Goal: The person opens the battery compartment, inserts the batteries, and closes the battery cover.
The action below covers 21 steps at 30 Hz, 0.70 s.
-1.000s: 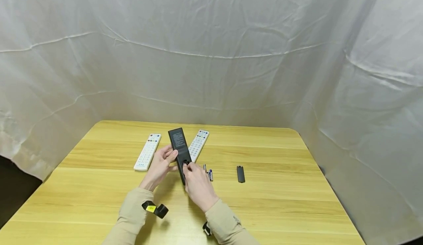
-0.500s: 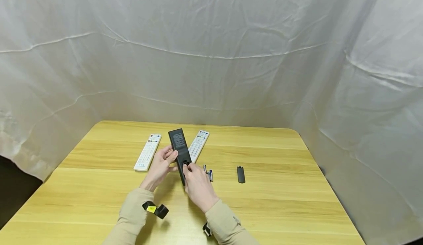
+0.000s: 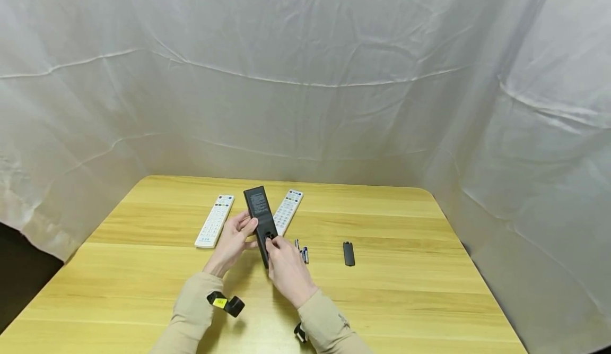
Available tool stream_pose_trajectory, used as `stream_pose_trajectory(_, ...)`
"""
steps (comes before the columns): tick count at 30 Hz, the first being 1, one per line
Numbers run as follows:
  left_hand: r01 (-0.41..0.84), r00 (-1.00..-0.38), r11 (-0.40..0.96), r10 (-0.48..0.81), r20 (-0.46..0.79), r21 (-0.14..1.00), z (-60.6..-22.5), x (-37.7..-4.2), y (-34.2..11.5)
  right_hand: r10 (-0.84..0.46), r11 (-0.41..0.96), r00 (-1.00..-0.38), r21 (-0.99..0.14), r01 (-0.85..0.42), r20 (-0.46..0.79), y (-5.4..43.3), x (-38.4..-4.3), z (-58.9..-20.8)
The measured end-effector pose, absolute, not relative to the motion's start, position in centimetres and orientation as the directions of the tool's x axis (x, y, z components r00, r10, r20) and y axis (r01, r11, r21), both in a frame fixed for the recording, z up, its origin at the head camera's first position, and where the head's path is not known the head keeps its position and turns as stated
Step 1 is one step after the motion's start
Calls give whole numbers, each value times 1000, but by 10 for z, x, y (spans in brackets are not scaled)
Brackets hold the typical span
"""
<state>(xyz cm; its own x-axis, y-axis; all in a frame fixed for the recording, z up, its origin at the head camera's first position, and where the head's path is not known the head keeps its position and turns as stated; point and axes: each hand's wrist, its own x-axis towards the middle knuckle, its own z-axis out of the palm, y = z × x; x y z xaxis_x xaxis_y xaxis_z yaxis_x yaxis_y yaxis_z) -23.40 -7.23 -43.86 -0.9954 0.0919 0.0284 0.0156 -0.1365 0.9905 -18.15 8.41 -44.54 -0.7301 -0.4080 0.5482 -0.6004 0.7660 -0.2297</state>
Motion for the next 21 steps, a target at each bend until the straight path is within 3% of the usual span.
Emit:
stream_pose_trajectory(13,79,-987,-160,128,100,984,-440,-232,-74,-343,711,-742,-356,-606,576,88,-184,-443)
stream_pose_trajectory(21,3,-996,-154,83,16,988,-437,-234,-73,-235,531,-764,-579,-618,600,96,-196,-447)
